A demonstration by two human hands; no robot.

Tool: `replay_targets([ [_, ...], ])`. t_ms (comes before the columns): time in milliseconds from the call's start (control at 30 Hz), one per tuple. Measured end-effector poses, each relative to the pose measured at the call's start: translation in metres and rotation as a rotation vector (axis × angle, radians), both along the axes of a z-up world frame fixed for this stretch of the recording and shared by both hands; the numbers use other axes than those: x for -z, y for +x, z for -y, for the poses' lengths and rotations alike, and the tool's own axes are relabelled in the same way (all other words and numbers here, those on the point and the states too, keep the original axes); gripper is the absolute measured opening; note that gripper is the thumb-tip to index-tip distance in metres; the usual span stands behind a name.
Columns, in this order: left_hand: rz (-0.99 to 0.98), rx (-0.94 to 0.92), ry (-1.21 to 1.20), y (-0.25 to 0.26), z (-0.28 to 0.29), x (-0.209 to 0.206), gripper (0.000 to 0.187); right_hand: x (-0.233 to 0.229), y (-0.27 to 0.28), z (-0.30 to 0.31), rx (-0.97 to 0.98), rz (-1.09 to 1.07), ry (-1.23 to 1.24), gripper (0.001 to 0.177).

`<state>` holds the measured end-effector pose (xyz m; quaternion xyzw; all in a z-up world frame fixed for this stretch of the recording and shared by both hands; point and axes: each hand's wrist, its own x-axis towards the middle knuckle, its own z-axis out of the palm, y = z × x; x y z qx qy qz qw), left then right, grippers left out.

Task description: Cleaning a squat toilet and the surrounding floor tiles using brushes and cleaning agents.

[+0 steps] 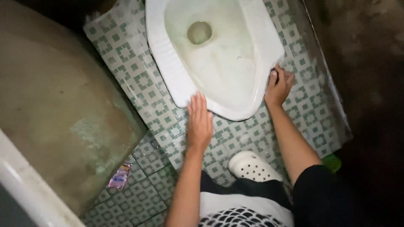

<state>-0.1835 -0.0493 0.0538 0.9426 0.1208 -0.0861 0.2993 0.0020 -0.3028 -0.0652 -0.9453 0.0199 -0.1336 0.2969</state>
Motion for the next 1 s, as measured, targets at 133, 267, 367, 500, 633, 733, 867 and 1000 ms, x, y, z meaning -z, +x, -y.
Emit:
replay_targets([
  [133, 0.081, 0.032, -0.06, -0.077, 0.029, 0.014, 0.059, -0.028, -0.092, -0.008, -0.007, -0.163, -0.037, 0.044],
  [267, -0.032, 0.06, -0.116, -0.116, 0.041, -0.004, 0.059, -0.069, -0.161, -0.002, -0.185, -0.338, -0.176, 0.067],
  [367, -0.099, 0.072, -0.183, -0.143, 0.045, -0.02, 0.06, -0.084, -0.177, 0.006, -0.31, -0.627, -0.279, 0.072],
  [500, -0.134, 0.055, -0.16, -0.148, 0.035, -0.036, 0.058, -0.079, -0.145, 0.01, -0.41, -0.692, -0.298, 0.076],
  [633, -0.13, 0.03, -0.073, -0.141, 0.016, -0.014, 0.059, -0.085, -0.134, 0.022, -0.483, -0.687, -0.251, 0.079],
  [733, -0.255, 0.04, 0.045, -0.128, 0.017, -0.019, 0.06, -0.092, -0.137, 0.051, -0.494, -0.691, -0.22, 0.082],
  [867, -0.105, -0.096, -0.126, -0.121, 0.018, -0.002, 0.061, -0.068, -0.152, 0.063, -0.397, -0.525, -0.058, 0.061],
  [1000, 0.153, -0.129, -0.17, -0.115, 0.012, 0.042, 0.06, -0.097, -0.176, 0.037, -0.606, -0.358, -0.053, 0.031],
])
